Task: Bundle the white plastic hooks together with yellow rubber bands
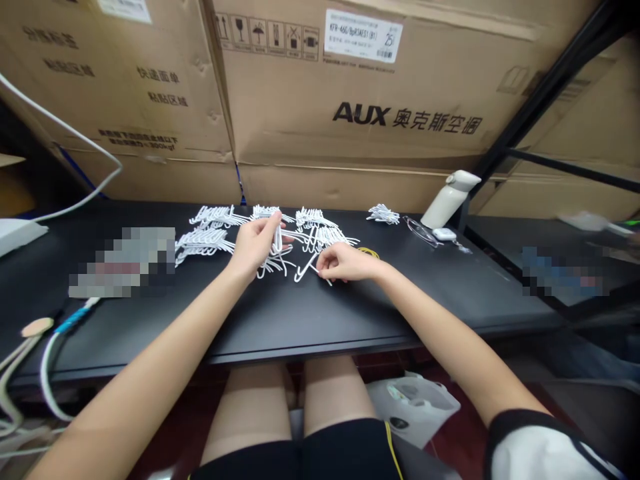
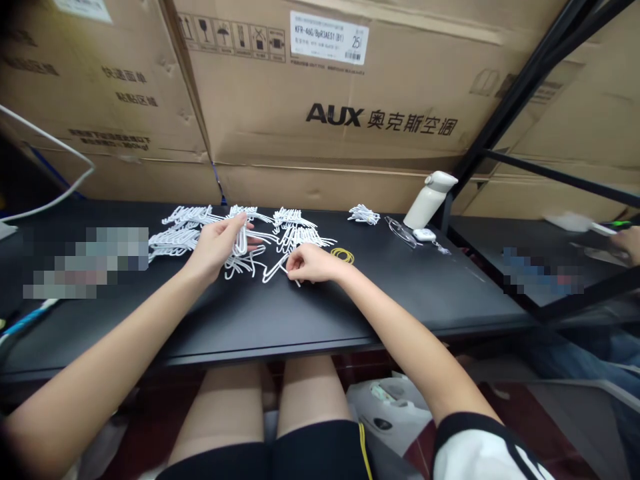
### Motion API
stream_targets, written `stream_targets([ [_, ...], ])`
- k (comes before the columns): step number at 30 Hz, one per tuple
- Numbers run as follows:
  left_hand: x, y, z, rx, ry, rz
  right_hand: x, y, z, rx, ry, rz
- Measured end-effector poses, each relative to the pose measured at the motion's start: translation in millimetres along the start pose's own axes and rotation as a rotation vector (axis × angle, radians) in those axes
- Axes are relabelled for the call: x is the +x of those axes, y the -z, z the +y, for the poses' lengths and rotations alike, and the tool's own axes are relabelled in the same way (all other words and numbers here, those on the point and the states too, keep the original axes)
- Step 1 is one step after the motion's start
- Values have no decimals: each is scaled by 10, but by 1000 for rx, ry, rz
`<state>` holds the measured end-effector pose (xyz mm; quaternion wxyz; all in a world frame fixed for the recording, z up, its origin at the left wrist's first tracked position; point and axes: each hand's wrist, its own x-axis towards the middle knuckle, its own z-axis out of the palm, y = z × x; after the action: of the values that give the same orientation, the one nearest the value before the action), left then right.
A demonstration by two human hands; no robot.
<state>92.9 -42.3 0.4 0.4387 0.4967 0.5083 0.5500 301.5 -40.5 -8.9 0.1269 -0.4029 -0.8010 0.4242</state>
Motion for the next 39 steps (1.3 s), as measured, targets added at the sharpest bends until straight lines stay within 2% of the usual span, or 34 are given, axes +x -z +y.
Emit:
stream_targets([
  [4,-3,-4,0,1,-29,5,-84,175,1,155,-38,-151],
  [6,-7,-6,2,20,-35,-4,-127,268,-25,252,27,-136],
  [8,-11,-7,-2,32,-49,-18,-133,307,-57,380,112,17],
  [12,-4,-3,-39,48,-83,-39,-32,221,-82,572,205,482],
  [14,4,2,-67,83,-106,-57,22,155,-69,555,214,568],
  [20,-5,19,-105,320,-292,-101,26,87,-57,361,190,419],
  [24,-33,25,-77,426,-338,-144,0,82,-79,294,200,417],
  [30,-85,4,-31,427,-330,-270,-9,62,-85,246,236,346],
  [34,-105,-21,-36,309,-272,-351,24,2,-68,255,274,332],
  [39,-89,-23,-51,257,-241,-361,73,-76,-42,258,352,421],
])
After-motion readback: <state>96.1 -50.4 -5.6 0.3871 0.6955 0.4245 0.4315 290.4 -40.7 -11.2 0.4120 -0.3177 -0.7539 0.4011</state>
